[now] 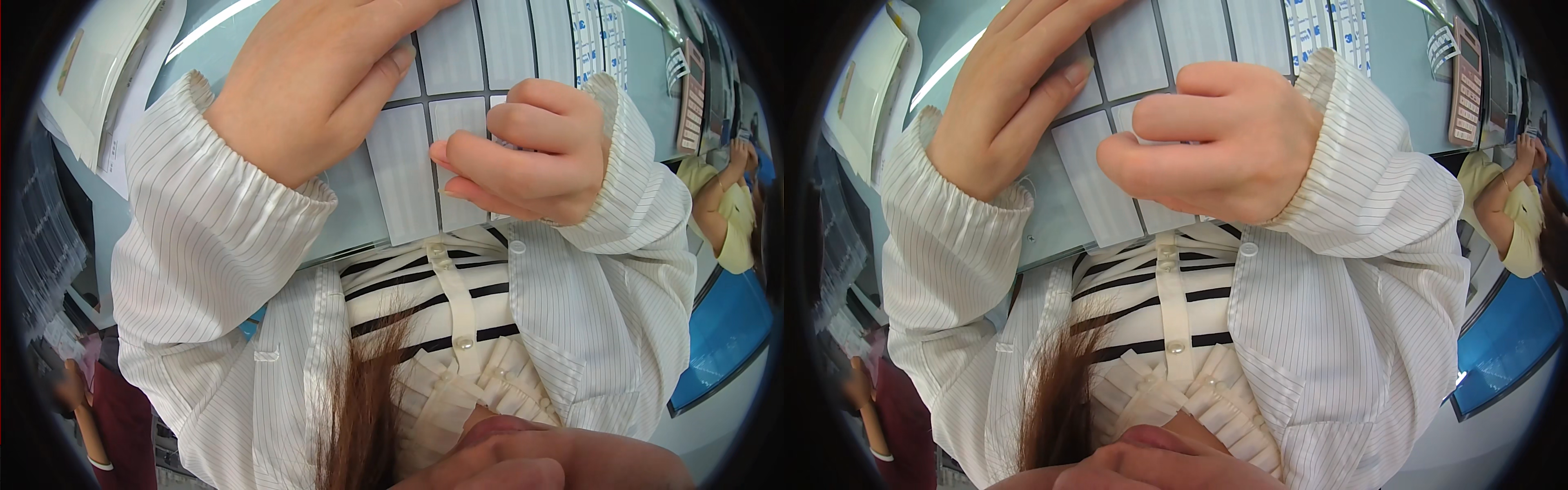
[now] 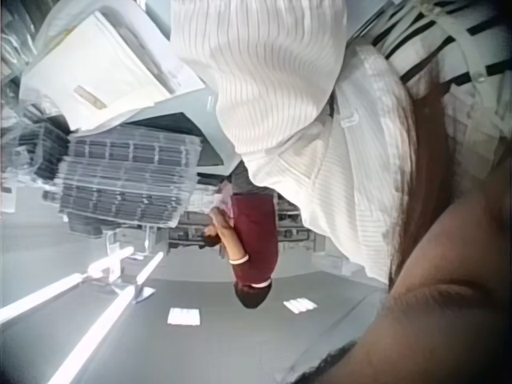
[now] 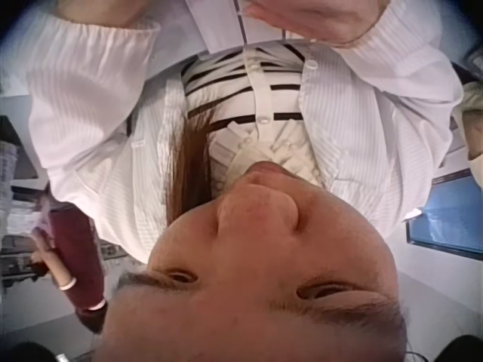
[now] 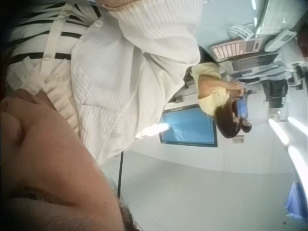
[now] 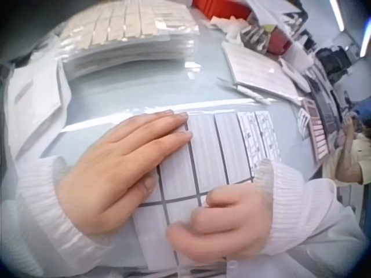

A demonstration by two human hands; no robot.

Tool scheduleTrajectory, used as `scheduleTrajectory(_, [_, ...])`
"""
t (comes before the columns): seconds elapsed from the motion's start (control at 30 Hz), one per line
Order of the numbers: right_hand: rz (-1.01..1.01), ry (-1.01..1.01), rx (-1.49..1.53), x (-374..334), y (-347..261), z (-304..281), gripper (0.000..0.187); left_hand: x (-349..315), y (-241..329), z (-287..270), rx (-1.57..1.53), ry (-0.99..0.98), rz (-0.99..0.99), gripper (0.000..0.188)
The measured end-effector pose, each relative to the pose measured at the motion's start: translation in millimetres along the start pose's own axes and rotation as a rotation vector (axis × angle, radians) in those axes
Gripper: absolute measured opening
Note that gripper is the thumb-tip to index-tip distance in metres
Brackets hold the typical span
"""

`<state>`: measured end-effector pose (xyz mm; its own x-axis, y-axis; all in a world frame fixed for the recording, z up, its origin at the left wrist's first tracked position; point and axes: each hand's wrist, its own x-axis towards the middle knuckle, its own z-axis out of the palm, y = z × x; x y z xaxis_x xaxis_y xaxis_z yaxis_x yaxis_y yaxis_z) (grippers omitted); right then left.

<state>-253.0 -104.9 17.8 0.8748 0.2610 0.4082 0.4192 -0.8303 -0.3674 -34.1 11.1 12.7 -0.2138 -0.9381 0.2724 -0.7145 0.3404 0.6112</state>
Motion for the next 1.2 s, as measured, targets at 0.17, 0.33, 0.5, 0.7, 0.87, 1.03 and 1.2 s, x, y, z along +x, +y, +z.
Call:
scheduleTrajectory(0.17, [-0.067, 0.076, -0.013, -11, 5, 7, 0.033, -3, -12, 12, 0.018, 0.09, 0.064, 0.055])
scheduleTrajectory(0.33, [-0.122, 0.141, -0.055, -8, 1, -7, 0.031, -1, -3, 4, 0.003, 0.053, 0.033, 0.055])
scheduleTrajectory(0.5, [-0.125, -0.039, -0.256, -9, -13, -1, 0.039, -4, -2, 1, -0.021, 0.033, -0.004, 0.055])
scheduleTrajectory(0.7, [-0.101, -0.017, -0.365, -22, -20, 6, 0.046, -6, -9, 5, 0.068, 0.038, 0.026, 0.054])
scheduleTrajectory(0.87, [-0.07, -0.129, -0.364, -20, -22, -6, 0.047, -5, -9, 7, 0.072, 0.06, 0.044, 0.052])
scheduleTrajectory(1.03, [-0.133, 0.167, -0.386, -24, -19, 14, 0.041, -6, -10, 7, 0.033, 0.064, 0.039, 0.052])
scheduleTrajectory(1.2, [-0.083, -0.008, -0.353, -22, -22, 8, 0.037, -7, -9, 6, 0.035, 0.067, 0.033, 0.054])
